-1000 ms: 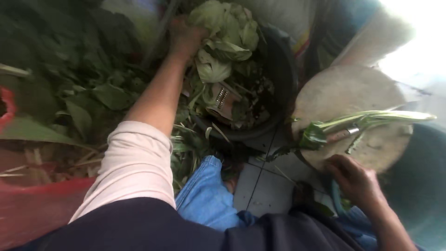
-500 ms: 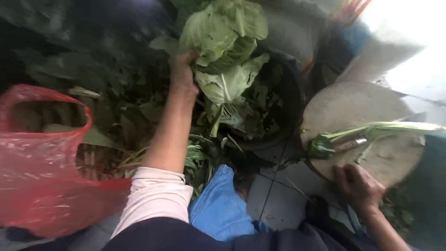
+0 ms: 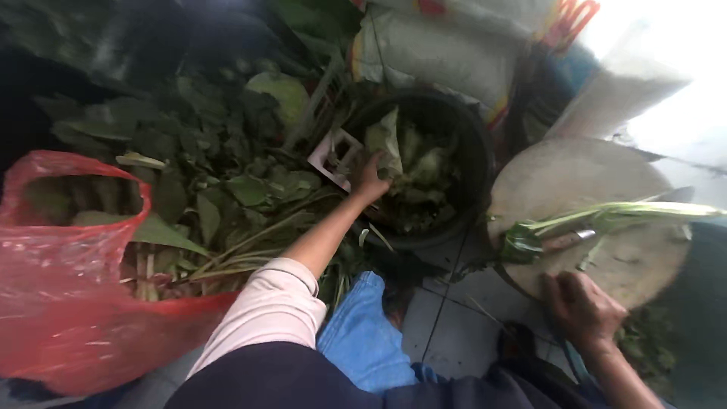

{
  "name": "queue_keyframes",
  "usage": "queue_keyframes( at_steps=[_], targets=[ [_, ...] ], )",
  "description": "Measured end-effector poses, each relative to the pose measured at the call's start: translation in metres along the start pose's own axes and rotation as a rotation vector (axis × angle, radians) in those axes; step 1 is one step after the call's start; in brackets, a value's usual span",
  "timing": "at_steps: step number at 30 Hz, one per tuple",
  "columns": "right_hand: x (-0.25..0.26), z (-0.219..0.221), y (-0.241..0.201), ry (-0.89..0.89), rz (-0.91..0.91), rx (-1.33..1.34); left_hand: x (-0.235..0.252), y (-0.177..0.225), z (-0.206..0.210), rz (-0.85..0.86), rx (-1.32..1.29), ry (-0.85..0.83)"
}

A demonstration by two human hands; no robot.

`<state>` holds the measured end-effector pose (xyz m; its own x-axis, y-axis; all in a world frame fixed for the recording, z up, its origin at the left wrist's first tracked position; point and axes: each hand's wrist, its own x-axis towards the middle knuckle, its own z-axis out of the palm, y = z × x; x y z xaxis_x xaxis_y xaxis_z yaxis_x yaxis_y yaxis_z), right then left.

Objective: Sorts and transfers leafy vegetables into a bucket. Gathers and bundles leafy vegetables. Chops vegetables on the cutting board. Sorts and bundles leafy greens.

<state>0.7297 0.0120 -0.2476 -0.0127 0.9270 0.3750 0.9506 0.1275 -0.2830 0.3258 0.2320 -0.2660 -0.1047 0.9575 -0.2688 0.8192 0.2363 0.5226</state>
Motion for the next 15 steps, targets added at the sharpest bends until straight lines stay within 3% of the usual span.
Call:
queue_keyframes(
  at_steps=[4,11,15],
  targets=[
    [0.003,-0.002,-0.002,-0.016,-0.007,0.010,-0.021,0.016,0.025,0.061,0.184,-0.092],
    [0.007,-0.005,-0.008,-0.041,0.024,-0.010,-0.045,0.057,0.039,0.302,0.194,-0.533],
    [0.009,-0.009,-0.010,-0.102,0.058,0.007,-0.057,0.066,0.025,0.422,0.135,-0.326]
  ],
)
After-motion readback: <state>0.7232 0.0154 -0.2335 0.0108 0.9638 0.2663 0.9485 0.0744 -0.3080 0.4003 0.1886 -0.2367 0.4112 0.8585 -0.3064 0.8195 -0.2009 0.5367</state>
